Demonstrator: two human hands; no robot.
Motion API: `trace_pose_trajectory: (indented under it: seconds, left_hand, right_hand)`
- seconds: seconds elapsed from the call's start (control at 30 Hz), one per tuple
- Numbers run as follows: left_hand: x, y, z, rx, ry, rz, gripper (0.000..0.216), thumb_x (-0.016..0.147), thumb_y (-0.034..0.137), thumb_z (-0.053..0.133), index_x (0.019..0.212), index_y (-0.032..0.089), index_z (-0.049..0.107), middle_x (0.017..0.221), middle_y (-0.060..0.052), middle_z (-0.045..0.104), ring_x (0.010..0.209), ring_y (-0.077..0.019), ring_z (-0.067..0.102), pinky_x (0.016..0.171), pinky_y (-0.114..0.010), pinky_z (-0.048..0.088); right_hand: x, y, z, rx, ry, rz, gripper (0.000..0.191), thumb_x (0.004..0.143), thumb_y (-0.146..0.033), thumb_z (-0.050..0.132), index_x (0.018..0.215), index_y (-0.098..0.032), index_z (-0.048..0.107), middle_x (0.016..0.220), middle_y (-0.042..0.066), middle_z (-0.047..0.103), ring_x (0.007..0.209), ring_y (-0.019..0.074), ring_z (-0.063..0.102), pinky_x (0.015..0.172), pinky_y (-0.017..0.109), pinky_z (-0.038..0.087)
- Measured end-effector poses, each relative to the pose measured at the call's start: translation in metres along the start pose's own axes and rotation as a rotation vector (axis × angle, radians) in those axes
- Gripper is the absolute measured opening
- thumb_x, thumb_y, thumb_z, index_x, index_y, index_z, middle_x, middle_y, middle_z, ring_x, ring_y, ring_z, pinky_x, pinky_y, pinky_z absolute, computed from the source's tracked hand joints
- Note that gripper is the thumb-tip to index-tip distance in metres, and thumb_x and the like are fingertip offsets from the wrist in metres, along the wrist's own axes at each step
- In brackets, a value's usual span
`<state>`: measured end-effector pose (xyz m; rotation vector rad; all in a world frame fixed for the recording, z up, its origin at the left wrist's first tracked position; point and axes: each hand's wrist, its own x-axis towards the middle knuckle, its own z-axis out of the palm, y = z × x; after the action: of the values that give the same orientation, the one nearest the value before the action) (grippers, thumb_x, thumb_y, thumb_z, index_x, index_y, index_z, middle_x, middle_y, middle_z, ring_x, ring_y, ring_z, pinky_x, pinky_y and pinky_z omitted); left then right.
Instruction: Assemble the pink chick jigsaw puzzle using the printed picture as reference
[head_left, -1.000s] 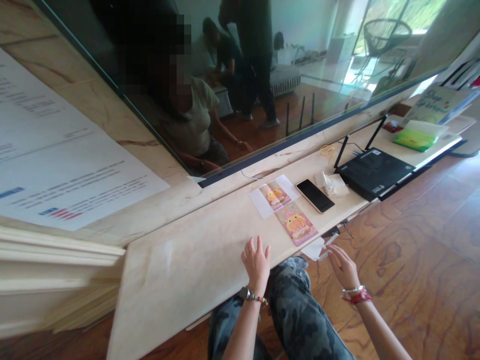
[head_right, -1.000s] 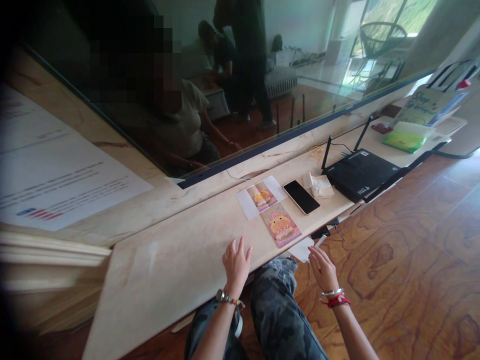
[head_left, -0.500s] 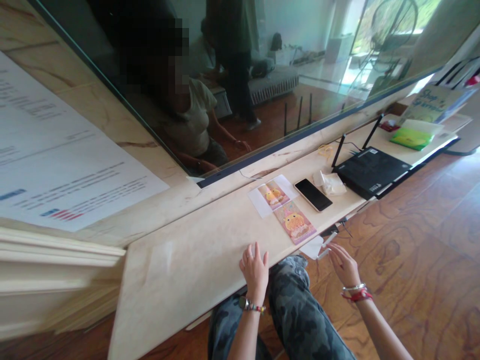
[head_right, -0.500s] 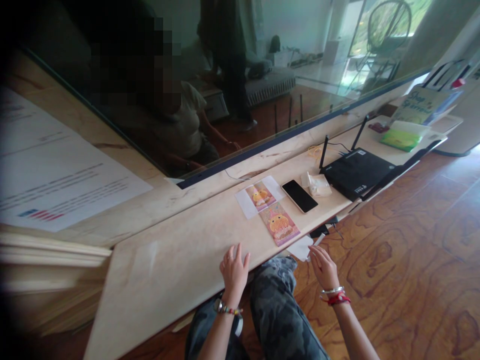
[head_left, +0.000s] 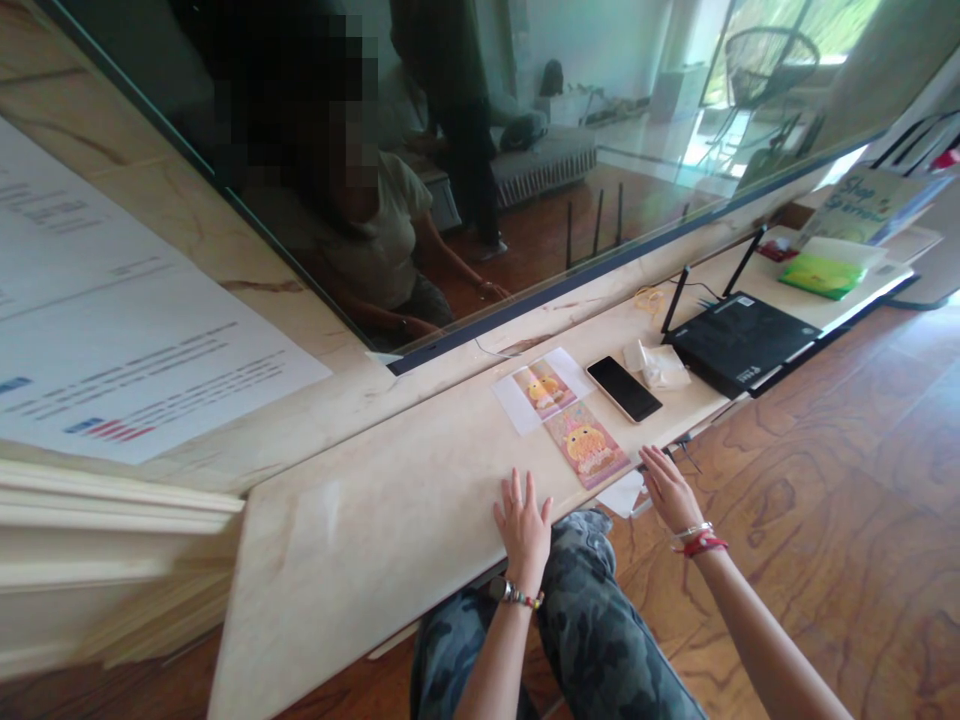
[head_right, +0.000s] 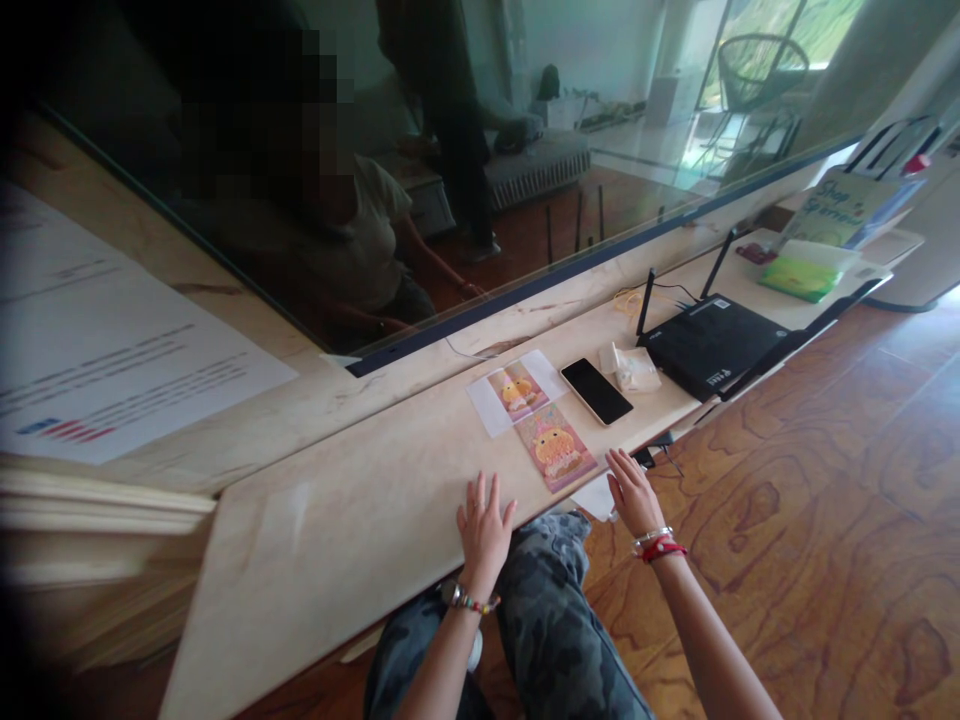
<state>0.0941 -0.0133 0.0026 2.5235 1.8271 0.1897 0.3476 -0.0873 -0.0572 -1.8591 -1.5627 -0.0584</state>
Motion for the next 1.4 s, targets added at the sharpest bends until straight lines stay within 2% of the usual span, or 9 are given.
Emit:
trace_pose_trajectory:
  seconds: [0.17, 0.6, 0.87, 1.2, 1.4]
  left_hand:
    - [0.0, 0.009, 0.009, 0.003, -0.029, 0.025, 0.047, 0.084, 0.034, 0.032, 0.129, 0.025, 0.027, 0.139, -0.005, 0.021, 0.126, -0.0259, 0.02, 0.095, -0.049, 0.03]
    - [0.0, 0.01, 0.013, -0.026, -0.049, 0.006, 0.048, 0.083, 0.035, 0.032, 0.13, 0.026, 0.025, 0.139, -0.005, 0.022, 0.127, -0.0256, 0.018, 0.096, -0.051, 0.026]
    - [0.001, 0.011, 0.014, -0.02, -0.019, 0.003, 0.047, 0.083, 0.034, 0.031, 0.13, 0.026, 0.025, 0.138, -0.005, 0.024, 0.126, -0.0251, 0.02, 0.096, -0.051, 0.026]
    - [-0.001, 0.011, 0.014, -0.015, -0.003, 0.016, 0.048, 0.083, 0.034, 0.032, 0.13, 0.026, 0.024, 0.138, -0.006, 0.024, 0.127, -0.0251, 0.02, 0.096, -0.051, 0.026]
    - [0.0, 0.011, 0.012, -0.002, -0.014, 0.019, 0.048, 0.084, 0.034, 0.03, 0.13, 0.024, 0.023, 0.139, -0.006, 0.023, 0.126, -0.0254, 0.02, 0.095, -0.052, 0.027]
  right_hand:
    - [0.018, 0.013, 0.014, -0.03, -0.01, -0.051, 0.039, 0.083, -0.024, 0.034, 0.12, -0.019, 0.046, 0.123, 0.009, 0.047, 0.116, 0.0228, 0.04, 0.096, 0.044, 0.036]
    - [0.017, 0.023, 0.02, 0.024, -0.003, -0.089, 0.039, 0.082, -0.023, 0.035, 0.12, -0.021, 0.045, 0.122, 0.009, 0.047, 0.117, 0.0223, 0.039, 0.095, 0.044, 0.037]
    - [0.017, 0.025, 0.019, 0.035, -0.027, -0.086, 0.039, 0.083, -0.023, 0.035, 0.12, -0.021, 0.045, 0.122, 0.008, 0.048, 0.117, 0.0217, 0.038, 0.094, 0.044, 0.038]
    - [0.018, 0.022, 0.021, 0.043, 0.009, -0.068, 0.038, 0.082, -0.021, 0.034, 0.117, -0.02, 0.047, 0.12, 0.009, 0.049, 0.116, 0.0212, 0.039, 0.095, 0.044, 0.038]
    - [0.027, 0.016, 0.008, 0.031, -0.027, -0.064, 0.034, 0.08, -0.022, 0.035, 0.109, -0.02, 0.054, 0.112, 0.009, 0.054, 0.11, 0.0221, 0.045, 0.089, 0.043, 0.042]
